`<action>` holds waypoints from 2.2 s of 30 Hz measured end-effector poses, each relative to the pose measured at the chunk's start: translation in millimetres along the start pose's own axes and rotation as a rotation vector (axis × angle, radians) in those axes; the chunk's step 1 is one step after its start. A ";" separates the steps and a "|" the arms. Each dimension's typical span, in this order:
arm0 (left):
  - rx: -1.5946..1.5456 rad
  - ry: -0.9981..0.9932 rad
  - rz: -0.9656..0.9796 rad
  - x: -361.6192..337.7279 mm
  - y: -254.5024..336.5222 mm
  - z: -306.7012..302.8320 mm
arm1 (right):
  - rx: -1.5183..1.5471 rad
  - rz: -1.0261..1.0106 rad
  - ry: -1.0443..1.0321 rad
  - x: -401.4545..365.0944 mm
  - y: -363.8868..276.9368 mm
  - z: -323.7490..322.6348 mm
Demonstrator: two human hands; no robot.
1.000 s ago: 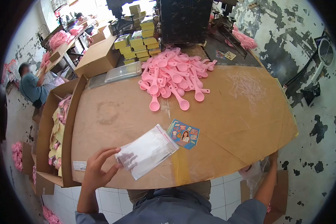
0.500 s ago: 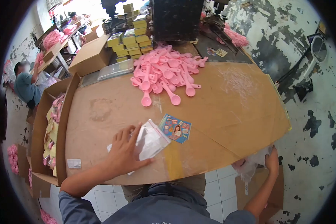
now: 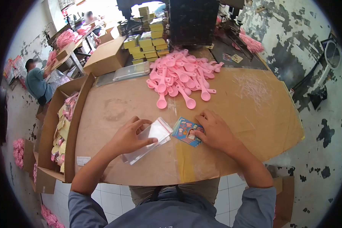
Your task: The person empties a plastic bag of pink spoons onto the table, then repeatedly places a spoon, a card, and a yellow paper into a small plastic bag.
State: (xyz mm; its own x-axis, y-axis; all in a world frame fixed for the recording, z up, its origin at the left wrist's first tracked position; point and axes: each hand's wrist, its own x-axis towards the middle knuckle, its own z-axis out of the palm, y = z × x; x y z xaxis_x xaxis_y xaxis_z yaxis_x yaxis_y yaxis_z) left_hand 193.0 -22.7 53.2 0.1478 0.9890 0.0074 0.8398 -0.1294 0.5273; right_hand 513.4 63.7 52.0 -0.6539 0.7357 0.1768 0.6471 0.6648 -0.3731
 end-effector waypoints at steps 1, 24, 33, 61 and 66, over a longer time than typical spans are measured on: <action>-0.056 0.001 -0.022 3.9 -6.3 1.8 | -0.006 0.028 -0.072 10.1 -0.1 2.3; -0.689 0.123 -0.151 1.5 -44.6 6.9 | 0.575 -0.258 0.024 70.0 -37.5 58.2; -1.303 0.053 -0.147 8.6 -52.0 0.7 | 0.492 -0.247 0.152 66.7 -31.6 57.2; -1.086 -0.098 -0.165 -2.5 -34.5 9.6 | 1.066 -0.106 0.300 60.0 -40.6 60.9; -0.934 -0.021 -0.054 -7.5 -25.4 12.7 | 0.622 -0.313 0.137 61.1 -43.7 46.0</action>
State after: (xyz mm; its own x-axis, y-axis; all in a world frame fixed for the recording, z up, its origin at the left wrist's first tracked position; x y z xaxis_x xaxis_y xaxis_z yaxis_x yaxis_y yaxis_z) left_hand 177.2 -27.8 29.0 0.1374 0.9894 -0.0477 0.0871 0.0359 0.9955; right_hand 427.2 73.7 37.2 -0.6910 0.5591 0.4582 0.0667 0.6804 -0.7298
